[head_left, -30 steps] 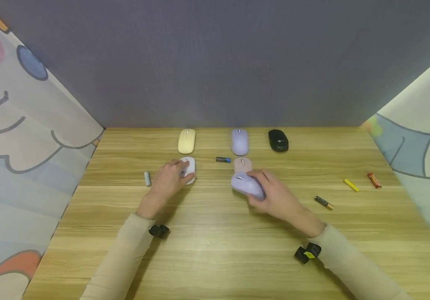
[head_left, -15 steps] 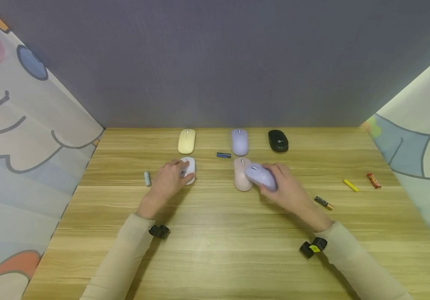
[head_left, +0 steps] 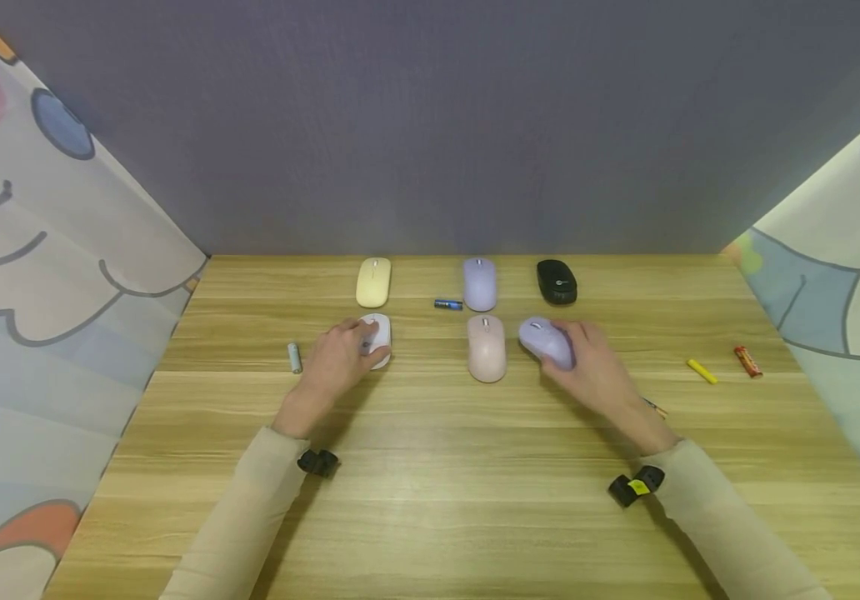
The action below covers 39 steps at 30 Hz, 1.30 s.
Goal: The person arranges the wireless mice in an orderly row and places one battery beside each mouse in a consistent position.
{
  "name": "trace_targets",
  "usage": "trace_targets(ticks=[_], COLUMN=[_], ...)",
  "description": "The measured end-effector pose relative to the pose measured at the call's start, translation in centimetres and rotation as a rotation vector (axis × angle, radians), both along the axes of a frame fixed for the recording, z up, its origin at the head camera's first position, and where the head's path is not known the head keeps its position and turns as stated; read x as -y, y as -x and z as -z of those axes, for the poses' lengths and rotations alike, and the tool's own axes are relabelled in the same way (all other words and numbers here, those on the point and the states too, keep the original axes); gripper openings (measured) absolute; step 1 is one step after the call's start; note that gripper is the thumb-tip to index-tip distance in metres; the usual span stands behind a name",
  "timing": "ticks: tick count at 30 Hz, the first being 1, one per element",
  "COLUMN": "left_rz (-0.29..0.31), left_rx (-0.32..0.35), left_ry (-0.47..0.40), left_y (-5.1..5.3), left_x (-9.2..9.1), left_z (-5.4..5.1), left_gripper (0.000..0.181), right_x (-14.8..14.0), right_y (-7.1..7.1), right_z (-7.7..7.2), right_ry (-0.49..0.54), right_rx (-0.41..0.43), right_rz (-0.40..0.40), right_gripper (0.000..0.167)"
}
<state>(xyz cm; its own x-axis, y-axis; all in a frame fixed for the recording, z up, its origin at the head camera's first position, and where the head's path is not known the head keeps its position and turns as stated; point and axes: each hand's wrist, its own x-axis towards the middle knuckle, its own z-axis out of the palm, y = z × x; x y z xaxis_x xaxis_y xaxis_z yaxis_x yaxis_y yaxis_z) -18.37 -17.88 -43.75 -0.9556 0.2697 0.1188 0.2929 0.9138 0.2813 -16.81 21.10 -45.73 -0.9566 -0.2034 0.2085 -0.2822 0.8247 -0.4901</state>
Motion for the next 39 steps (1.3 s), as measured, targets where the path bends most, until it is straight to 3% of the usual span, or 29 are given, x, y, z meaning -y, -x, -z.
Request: trace_targets(ticks=[13,25,34,39], left_rz=[0.003,0.004,-0.006,-0.012], left_rx=[-0.007,-0.021,-0.01,-0.017], left_ry=[-0.003,-0.003,-0.001,0.001], left_y=[0.0,0.0,0.1,0.0], left_x=[0.0,0.0,-0.1,0.0], left_z=[0.1,0.1,0.1,0.1], left_gripper=[0.053,0.053,0.053,0.051], right_x=[-1.6,-2.1,-2.2,-2.0], right_y=[0.6,0.5,0.4,0.4], right_z=[0.6,0.0,0.2,0.3], right_ry=[-0.014,-0.009,0.001,-0.006], right_rx=[0.038,0.052,0.013,0.034], right_rz=[0.068,0.133,0.194,0.217], right_gripper=[0.064,0.063,0.06,0.062])
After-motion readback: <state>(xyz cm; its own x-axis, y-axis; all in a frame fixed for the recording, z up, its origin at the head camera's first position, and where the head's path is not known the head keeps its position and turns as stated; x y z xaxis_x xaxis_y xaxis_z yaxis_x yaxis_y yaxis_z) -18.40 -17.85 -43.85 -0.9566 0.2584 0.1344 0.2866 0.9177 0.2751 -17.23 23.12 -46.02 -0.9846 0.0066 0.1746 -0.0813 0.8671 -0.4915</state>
